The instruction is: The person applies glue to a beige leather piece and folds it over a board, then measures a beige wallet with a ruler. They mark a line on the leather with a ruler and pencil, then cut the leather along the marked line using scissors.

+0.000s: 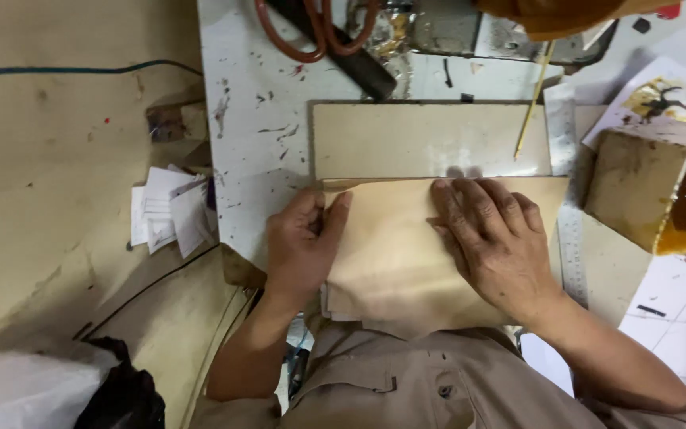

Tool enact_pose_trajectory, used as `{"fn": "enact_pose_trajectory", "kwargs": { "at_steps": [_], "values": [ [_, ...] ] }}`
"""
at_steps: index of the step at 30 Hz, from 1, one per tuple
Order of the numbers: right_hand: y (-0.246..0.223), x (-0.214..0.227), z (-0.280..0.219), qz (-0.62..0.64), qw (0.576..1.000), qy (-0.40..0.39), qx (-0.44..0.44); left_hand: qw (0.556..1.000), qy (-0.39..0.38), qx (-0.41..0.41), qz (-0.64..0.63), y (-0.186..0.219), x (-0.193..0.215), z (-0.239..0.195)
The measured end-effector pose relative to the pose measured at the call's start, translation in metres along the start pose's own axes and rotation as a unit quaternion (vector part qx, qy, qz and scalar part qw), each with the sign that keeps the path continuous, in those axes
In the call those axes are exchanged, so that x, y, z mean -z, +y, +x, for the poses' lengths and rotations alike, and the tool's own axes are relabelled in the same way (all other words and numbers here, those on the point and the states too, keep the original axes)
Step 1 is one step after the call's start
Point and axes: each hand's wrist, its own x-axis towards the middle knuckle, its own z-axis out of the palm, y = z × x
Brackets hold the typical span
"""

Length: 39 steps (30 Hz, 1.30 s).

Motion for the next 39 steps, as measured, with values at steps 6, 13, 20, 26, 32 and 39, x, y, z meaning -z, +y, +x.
{"fn": "enact_pose_trajectory", "kwargs": {
  "at_steps": [6,13,20,26,32,39],
  "values": [
    [-0.009,-0.007,0.016,0.017,0.998,0.018,0.059,1.0,0.007,-0.026,0.015,-0.007,-0.001,0.001],
    [-0.02,-0.015,0.029,0.029,0.996,0.0,0.088,0.999,0.002,-0.033,-0.007,-0.006,0.0,0.003],
    [-0.022,-0.023,0.037,0.042,0.992,-0.022,0.117,0.999,-0.005,-0.04,-0.008,-0.011,0.0,0.004],
    [-0.022,-0.023,0.042,0.069,0.989,-0.053,0.116,0.999,-0.006,-0.051,0.018,-0.014,-0.001,0.006],
    [-0.025,-0.024,0.047,0.036,0.992,-0.027,0.12,0.999,-0.01,-0.036,0.021,-0.013,0.0,0.005],
    [-0.025,-0.027,0.045,0.022,0.992,-0.039,0.121,0.998,-0.036,-0.006,-0.046,-0.01,0.012,-0.007]
  ]
}}
